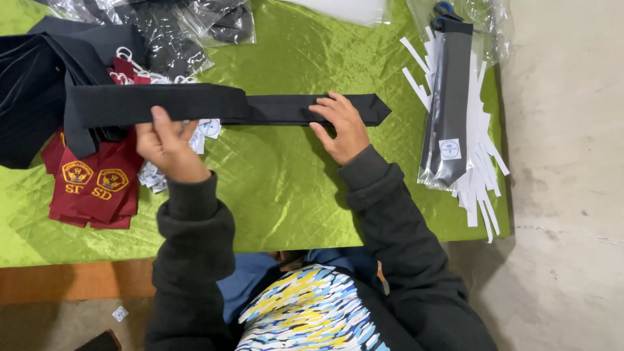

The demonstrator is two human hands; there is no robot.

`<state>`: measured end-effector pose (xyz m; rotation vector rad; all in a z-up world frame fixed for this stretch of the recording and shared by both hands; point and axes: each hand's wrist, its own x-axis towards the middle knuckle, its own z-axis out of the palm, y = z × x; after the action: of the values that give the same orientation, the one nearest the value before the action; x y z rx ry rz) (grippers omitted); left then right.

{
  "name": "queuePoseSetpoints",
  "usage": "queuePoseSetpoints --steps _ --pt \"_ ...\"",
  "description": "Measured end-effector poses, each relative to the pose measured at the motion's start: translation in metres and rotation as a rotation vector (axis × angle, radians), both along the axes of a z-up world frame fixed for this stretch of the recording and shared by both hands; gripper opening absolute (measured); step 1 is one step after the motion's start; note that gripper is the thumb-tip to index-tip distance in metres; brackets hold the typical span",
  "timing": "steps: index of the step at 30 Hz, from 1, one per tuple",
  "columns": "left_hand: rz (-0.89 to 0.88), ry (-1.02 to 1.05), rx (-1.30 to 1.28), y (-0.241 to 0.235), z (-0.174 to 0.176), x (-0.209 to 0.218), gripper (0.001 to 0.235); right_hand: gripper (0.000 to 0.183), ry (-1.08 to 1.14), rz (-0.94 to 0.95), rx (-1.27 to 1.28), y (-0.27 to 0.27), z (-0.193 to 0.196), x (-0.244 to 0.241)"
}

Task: Folding a black school tie, applying a label, and inserting it into a plastic sleeve for packaging.

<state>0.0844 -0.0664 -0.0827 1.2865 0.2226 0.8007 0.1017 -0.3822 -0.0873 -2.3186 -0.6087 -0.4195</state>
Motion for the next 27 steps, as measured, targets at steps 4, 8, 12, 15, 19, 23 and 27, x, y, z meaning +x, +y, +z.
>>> queuePoseSetpoints --steps 4,8,12,15,19,23,27 --pt "0.120 0.088 -0.226 0.031 0.060 -0.027 0.043 0.028 0.006 0.003 -0.114 -0.011 -0.014 0.009" --pt "0.248 0.143 -0.122 0.064 0.063 -0.050 0.045 0.031 0.018 -0.087 -0.221 -0.017 -0.014 0.010" --pt "0.385 0.055 0.156 0.100 0.049 -0.065 0.035 0.057 0.135 -0.294 -0.347 -0.027 -0.006 0.010" --pt "0.286 -0.246 0.387 0.125 0.050 -0.069 0.027 0.061 0.176 -0.356 -0.388 -0.036 0.000 0.013" --pt "0.396 -0.121 0.375 0.147 0.031 -0.083 0.025 0.058 0.091 -0.384 -0.385 -0.049 0.001 0.016" --pt "0.394 -0.052 0.451 0.143 0.042 -0.087 0.024 0.036 0.122 -0.414 -0.378 -0.061 -0.001 0.025" --pt "0.272 -0.241 0.481 0.149 0.030 -0.088 0.030 0.017 0.177 -0.299 -0.258 -0.083 0.011 0.025"
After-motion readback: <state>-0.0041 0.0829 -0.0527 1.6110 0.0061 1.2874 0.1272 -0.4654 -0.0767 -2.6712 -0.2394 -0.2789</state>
